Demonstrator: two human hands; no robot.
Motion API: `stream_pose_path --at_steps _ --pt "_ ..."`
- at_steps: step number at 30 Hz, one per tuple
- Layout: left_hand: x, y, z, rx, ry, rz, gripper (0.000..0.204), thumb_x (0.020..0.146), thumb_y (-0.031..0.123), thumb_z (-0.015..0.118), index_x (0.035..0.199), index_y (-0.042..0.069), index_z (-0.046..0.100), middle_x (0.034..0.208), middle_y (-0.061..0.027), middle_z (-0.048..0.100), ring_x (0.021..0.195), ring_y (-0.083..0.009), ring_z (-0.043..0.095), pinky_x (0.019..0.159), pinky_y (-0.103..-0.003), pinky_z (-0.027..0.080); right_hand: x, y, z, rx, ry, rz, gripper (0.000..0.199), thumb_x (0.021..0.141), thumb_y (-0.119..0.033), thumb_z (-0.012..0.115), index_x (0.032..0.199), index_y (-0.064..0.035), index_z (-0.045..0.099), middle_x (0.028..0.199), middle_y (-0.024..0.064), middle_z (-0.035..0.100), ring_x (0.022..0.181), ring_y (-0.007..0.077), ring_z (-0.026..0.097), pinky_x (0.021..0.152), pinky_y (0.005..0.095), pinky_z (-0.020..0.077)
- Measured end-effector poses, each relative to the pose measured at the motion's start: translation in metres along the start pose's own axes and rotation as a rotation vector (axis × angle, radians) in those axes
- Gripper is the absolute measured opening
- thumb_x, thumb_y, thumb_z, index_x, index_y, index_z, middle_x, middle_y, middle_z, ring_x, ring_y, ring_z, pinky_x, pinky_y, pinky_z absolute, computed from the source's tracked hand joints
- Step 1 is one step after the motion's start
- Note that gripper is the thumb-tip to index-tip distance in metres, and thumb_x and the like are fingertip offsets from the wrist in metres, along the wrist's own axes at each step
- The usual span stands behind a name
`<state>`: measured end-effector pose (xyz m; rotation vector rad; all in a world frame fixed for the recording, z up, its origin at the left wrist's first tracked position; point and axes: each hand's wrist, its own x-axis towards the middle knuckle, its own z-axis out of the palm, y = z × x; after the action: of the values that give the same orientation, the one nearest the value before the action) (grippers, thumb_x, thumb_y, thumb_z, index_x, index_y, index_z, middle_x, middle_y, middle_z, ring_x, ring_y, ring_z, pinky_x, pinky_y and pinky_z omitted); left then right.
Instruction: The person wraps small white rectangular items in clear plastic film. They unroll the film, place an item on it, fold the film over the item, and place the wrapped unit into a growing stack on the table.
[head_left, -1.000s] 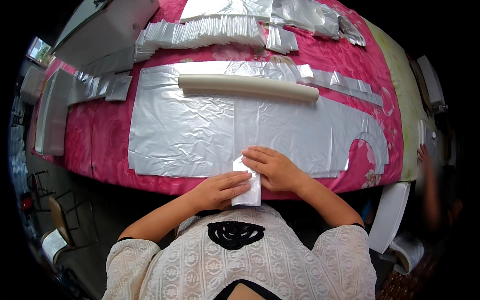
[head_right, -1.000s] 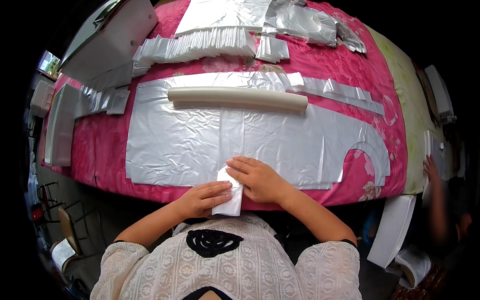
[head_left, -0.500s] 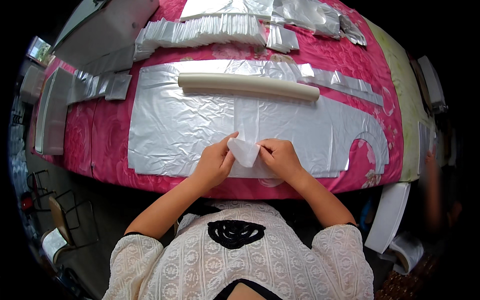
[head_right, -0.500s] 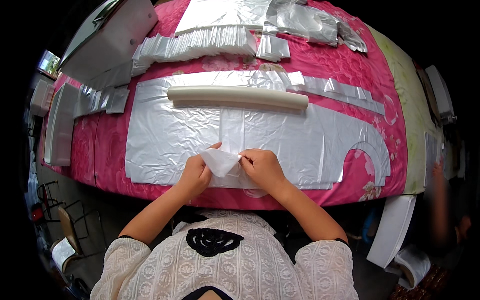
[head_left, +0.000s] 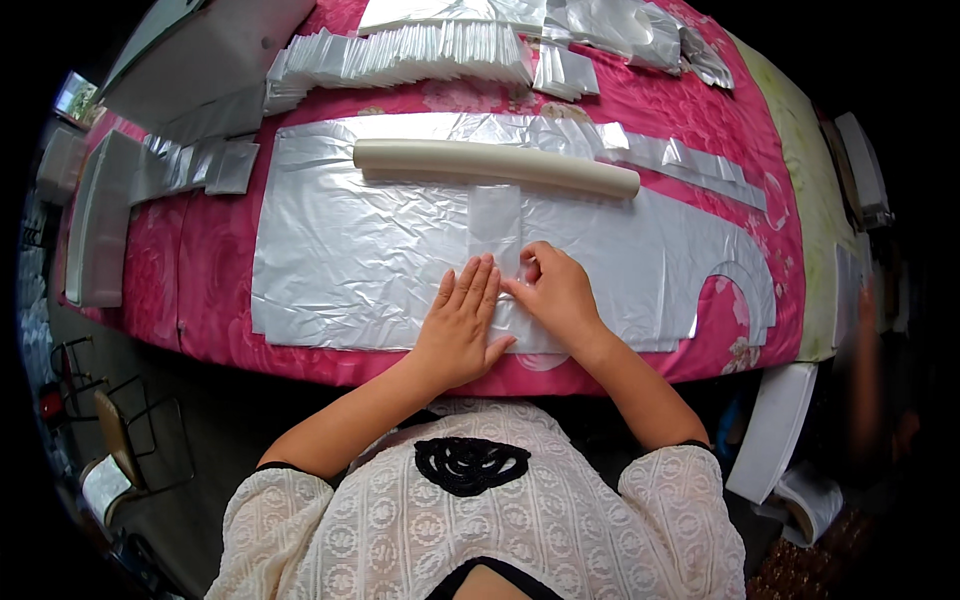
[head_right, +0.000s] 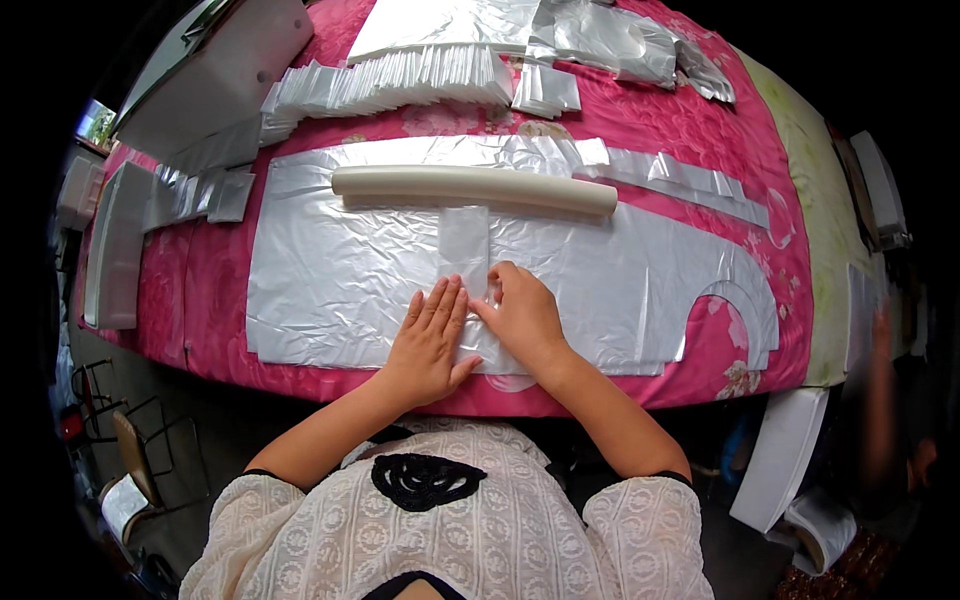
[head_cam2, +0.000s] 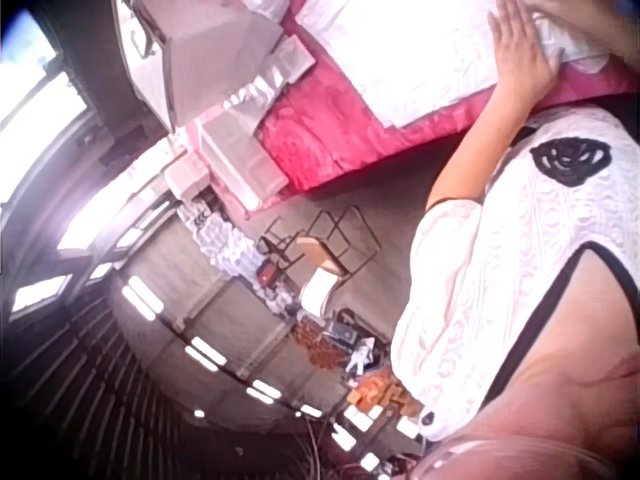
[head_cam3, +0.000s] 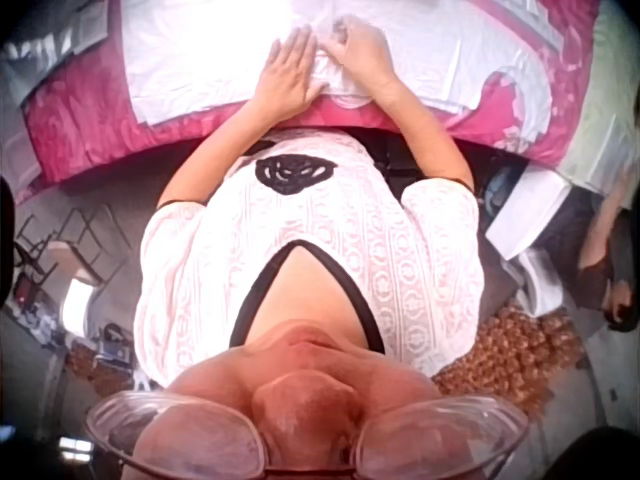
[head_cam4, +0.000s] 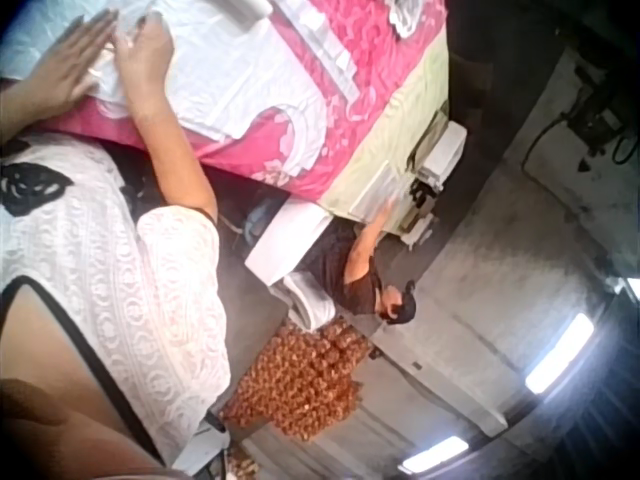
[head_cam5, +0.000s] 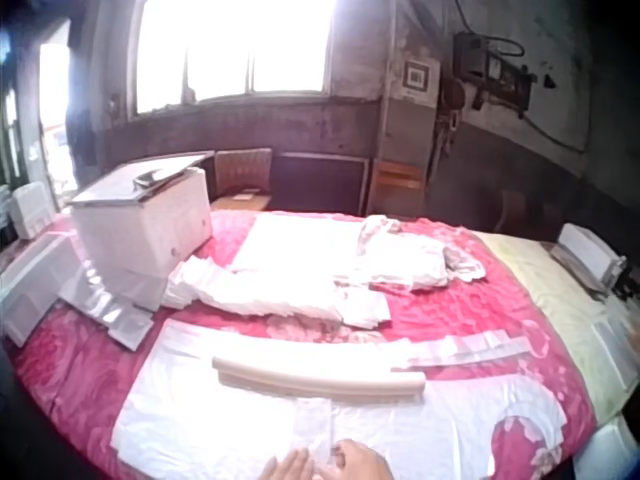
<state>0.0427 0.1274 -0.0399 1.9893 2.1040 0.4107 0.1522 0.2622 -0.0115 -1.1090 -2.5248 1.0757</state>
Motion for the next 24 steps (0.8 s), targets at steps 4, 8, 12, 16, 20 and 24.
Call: stream_pose_path --at_steps 4,8,12,16,20,24 --pt "0.001 -0.001 0.0 -0.034 0.019 -0.003 0.076 0.082 0.038 0.053 0.137 -0.006 0.025 0.145 -0.0218 0.022 0.137 -0.0317 0.018 0.111 -0.044 0.011 0.004 0.024 0.003 -0.274 0.21 -0.565 0.049 0.072 -0.022 0.07 0.114 -0.001 0.054 0.127 0.0167 0.048 0.114 0.029 0.049 0.092 0.0366 0.0418" --pt "0.005 -0.01 -0.006 -0.12 0.115 0.047 0.062 0.078 0.024 0.06 0.129 -0.004 0.038 0.138 -0.0195 0.035 0.129 -0.0321 0.032 0.106 -0.042 0.025 0.02 0.029 -0.006 -0.252 0.038 -0.759 0.049 0.073 -0.018 0.068 0.116 -0.0012 0.054 0.126 0.0139 0.05 0.118 0.029 0.046 0.099 0.0372 0.0378" --pt "0.006 -0.032 -0.008 -0.158 0.221 0.197 0.035 0.078 0.014 0.06 0.108 -0.004 0.055 0.118 -0.015 0.054 0.111 -0.0292 0.051 0.094 -0.037 0.042 0.026 0.027 -0.014 -0.139 -0.071 -0.692 0.046 0.073 -0.01 0.065 0.117 -0.0016 0.055 0.127 0.0137 0.051 0.119 0.0295 0.046 0.1 0.0372 0.0373" --pt "0.011 -0.039 -0.007 -0.091 0.297 0.303 0.018 0.073 0.007 0.061 0.089 -0.001 0.059 0.102 -0.0093 0.061 0.096 -0.0241 0.058 0.084 -0.033 0.048 0.036 0.036 -0.012 -0.126 -0.064 -0.726 0.041 0.07 -0.003 0.061 0.111 -0.0001 0.058 0.121 0.0137 0.055 0.116 0.0288 0.049 0.099 0.0361 0.0396" --pt "0.014 -0.037 -0.009 -0.177 0.225 0.215 0.013 0.07 0.005 0.064 0.081 0.002 0.057 0.1 -0.0081 0.062 0.093 -0.0233 0.06 0.081 -0.033 0.05 0.034 0.031 -0.009 -0.074 -0.011 -0.707 0.04 0.067 0.007 0.054 0.106 -0.0028 0.061 0.112 0.0129 0.059 0.106 0.0292 0.055 0.09 0.0363 0.0451" --pt "-0.003 -0.028 -0.025 -0.385 0.164 0.323 0.024 0.07 0.011 0.065 0.09 0.002 0.058 0.105 -0.01 0.061 0.096 -0.0253 0.06 0.083 -0.036 0.049 0.014 0.03 -0.001 -0.054 -0.001 -0.754 0.032 0.066 0.007 0.057 0.095 -0.0033 0.063 0.1 0.0089 0.063 0.092 0.0264 0.06 0.08 0.0343 0.049"
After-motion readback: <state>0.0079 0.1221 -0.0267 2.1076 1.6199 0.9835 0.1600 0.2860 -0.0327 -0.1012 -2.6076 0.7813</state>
